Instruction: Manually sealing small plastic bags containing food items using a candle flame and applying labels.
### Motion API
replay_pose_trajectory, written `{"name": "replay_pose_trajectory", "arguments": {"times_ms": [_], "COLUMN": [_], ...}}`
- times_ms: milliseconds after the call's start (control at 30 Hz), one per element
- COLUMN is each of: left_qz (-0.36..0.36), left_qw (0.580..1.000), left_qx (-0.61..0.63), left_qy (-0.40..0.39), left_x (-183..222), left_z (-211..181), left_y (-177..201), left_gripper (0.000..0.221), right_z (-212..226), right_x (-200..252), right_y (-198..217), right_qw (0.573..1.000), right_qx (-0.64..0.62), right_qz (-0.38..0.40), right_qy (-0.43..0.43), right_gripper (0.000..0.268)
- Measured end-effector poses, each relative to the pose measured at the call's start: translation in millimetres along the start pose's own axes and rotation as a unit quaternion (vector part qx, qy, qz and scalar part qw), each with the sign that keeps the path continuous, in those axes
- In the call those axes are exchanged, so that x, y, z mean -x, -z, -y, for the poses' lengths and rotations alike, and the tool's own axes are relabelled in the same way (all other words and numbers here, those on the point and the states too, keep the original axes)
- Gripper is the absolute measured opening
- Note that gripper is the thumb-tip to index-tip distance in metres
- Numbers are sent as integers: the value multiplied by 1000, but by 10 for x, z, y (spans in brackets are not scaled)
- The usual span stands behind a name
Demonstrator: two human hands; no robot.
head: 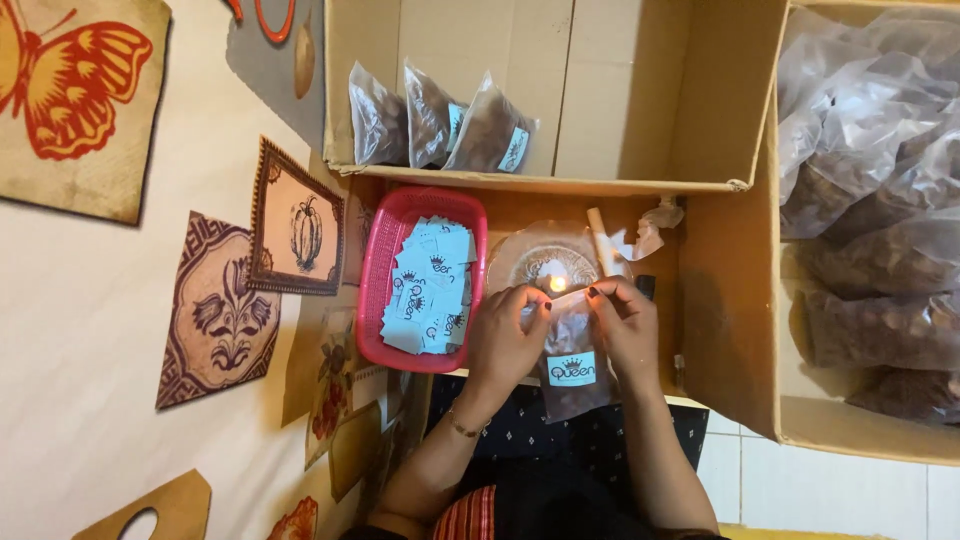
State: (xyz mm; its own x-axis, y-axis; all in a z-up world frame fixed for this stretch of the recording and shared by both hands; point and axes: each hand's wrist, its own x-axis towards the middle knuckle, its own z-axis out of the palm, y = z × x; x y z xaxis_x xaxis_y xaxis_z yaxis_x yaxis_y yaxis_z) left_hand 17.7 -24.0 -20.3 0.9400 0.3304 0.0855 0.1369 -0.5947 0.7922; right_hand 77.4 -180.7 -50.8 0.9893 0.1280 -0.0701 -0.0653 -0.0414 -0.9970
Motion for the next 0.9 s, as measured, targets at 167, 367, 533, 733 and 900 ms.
{"name": "replay_pose_trajectory", "arguments": {"times_ms": [167,367,533,733,900], "left_qz": [14,27,41,57,58], "left_qw": [999,998,995,993,991], "left_qx": [25,23,38,47,59], "left_qy": [23,57,83,97,110], "left_x": [-84,-101,-105,-89,-78], "left_z": [31,21,-4,-4,-36], "left_y": [-65,-83,-19,46,93], "left_gripper": [7,10,11,15,17], "right_z": [6,-12,38,19,14], "right_x": [-86,-126,-125,-122,-131], "right_y": [-1,33,6,-9,-17], "right_qw": [1000,999,999,999,998], "right_qx": [20,44,47,40,49], "right_qz": [-9,-9,-6,-2,8], "right_qy": [-11,-17,-22,-29,-32], "right_gripper": [11,11,10,11,11]}}
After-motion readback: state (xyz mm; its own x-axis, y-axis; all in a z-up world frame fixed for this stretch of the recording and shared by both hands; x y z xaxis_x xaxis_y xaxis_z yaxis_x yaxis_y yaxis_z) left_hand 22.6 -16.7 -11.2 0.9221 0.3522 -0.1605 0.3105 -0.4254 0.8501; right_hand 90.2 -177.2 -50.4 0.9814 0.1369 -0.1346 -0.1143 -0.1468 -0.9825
